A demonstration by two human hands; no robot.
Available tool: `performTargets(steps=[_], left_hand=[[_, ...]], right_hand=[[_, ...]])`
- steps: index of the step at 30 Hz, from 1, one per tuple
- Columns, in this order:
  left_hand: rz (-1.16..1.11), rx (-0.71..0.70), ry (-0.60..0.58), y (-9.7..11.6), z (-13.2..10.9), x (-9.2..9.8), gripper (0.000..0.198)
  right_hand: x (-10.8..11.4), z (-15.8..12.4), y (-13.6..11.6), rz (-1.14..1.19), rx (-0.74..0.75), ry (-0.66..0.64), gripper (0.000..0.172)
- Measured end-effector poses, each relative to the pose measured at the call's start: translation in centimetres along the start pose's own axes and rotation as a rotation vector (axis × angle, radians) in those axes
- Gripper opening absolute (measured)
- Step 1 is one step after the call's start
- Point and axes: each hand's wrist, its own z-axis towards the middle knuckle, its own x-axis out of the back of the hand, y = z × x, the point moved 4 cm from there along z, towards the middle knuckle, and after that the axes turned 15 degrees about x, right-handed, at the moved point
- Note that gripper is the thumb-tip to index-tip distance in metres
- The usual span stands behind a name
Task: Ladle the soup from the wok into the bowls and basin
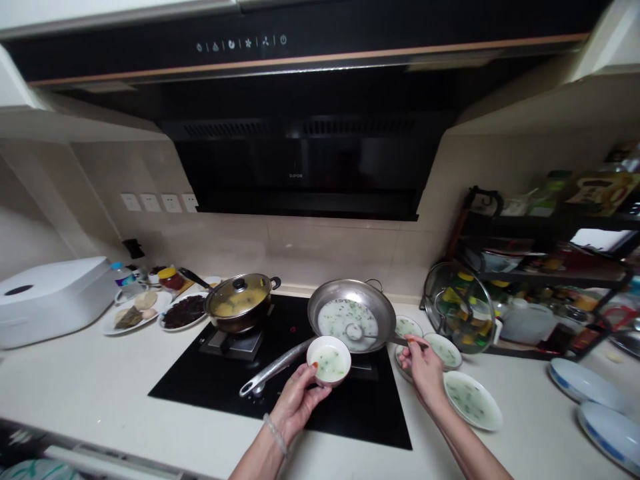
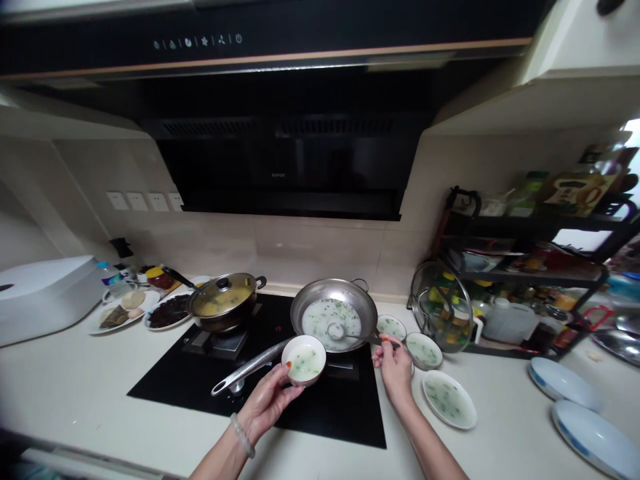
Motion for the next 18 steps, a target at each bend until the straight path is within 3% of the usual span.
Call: performTargets(steps=[8, 18], left_hand=[[-0.012, -0.004, 0.027, -0.5, 0.3, -0.6, 0.013], [-0.030, 0.002, 0.037, -0.4, 0.2, -0.4, 0.015]], right_hand=[[0.7, 0.9, 0.4, 0.012, -0.013, 0.001, 0.041], [0.0, 1.1, -0.8, 0.026, -0.021, -0.013, 0.040]])
